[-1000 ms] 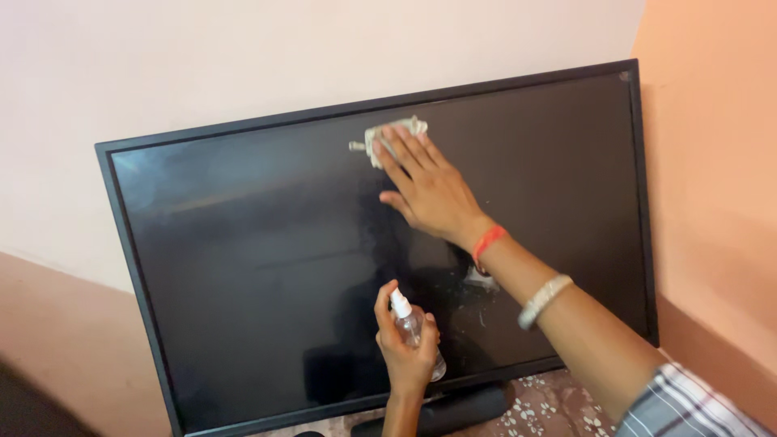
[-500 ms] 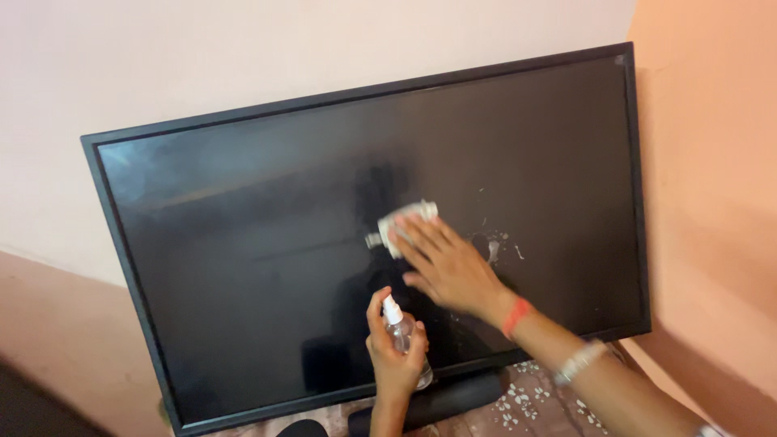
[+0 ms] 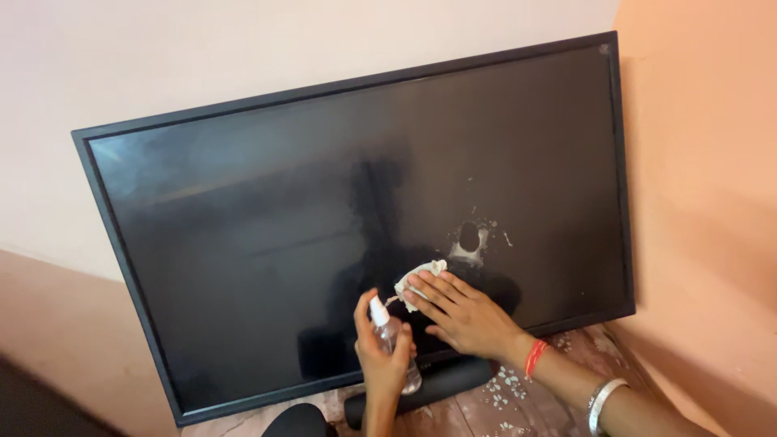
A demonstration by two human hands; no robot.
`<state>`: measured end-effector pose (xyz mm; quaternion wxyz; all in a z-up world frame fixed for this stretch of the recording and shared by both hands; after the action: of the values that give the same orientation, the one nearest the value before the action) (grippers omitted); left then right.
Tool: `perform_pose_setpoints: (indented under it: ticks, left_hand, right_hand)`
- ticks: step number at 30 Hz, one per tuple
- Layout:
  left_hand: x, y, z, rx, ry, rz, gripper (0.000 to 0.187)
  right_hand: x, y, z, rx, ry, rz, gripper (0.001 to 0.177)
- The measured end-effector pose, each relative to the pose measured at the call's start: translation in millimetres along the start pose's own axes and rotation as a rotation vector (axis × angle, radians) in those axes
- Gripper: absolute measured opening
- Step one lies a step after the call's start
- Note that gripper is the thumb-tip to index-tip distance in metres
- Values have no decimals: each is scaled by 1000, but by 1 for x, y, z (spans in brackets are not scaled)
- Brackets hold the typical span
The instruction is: The person sprays a cleaning solution onto a flat-screen TV and wipes the screen with a white cloth. They repeatedly spray and wipe different areas of the screen, focusing on removing smudges and residue.
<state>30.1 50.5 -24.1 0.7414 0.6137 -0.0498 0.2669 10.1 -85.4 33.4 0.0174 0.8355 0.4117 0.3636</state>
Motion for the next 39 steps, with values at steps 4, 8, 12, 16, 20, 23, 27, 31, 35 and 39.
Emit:
perform_pose_setpoints:
  ticks: [4, 8, 12, 16, 20, 23, 27, 31, 35, 39]
  left_hand:
    - [-20, -13, -19, -61, 93, 5, 69]
    - [-26, -18, -24, -144, 133, 35, 68]
    - [-26, -16, -23, -62, 98, 68, 68]
    - [-28, -9, -25, 20, 106, 158, 67]
    - [-31, -4, -28, 33, 109, 196, 67]
    - [-35, -3, -26, 45, 100, 209, 66]
    - [-41, 5, -25, 116, 102, 338, 66]
    - [-43, 0, -26, 105, 112, 312, 66]
    - [-56, -1, -25, 113, 110, 417, 63]
    - [-63, -17, -20, 117, 40, 359, 63]
  right_hand:
    - [36, 26, -13, -53, 115, 46, 69]
    - [97, 57, -35, -159, 244, 159, 66]
    - [91, 35, -21, -135, 225, 114, 65]
    - [23, -21, 4, -6, 96, -33, 70]
    - [14, -17, 7, 7, 6, -150, 70]
    - [52, 11, -11, -76, 135, -63, 69]
    - [82, 29, -24, -95, 209, 77, 66]
    - [38, -15, -3, 59, 161, -30, 69]
    - [-9, -35, 7, 117, 50, -99, 69]
    - [37, 1, -5, 13, 88, -68, 68]
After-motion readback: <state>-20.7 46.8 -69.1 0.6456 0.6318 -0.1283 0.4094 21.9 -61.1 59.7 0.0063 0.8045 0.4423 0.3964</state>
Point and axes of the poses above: each hand's wrist, its own x-axis towards the middle knuckle, its own z-axis out of the palm, y = z × x, the point moved 9 cm from there along x, towards the middle knuckle, and after that the axes turned 9 degrees about y, right-handed, at the moved point
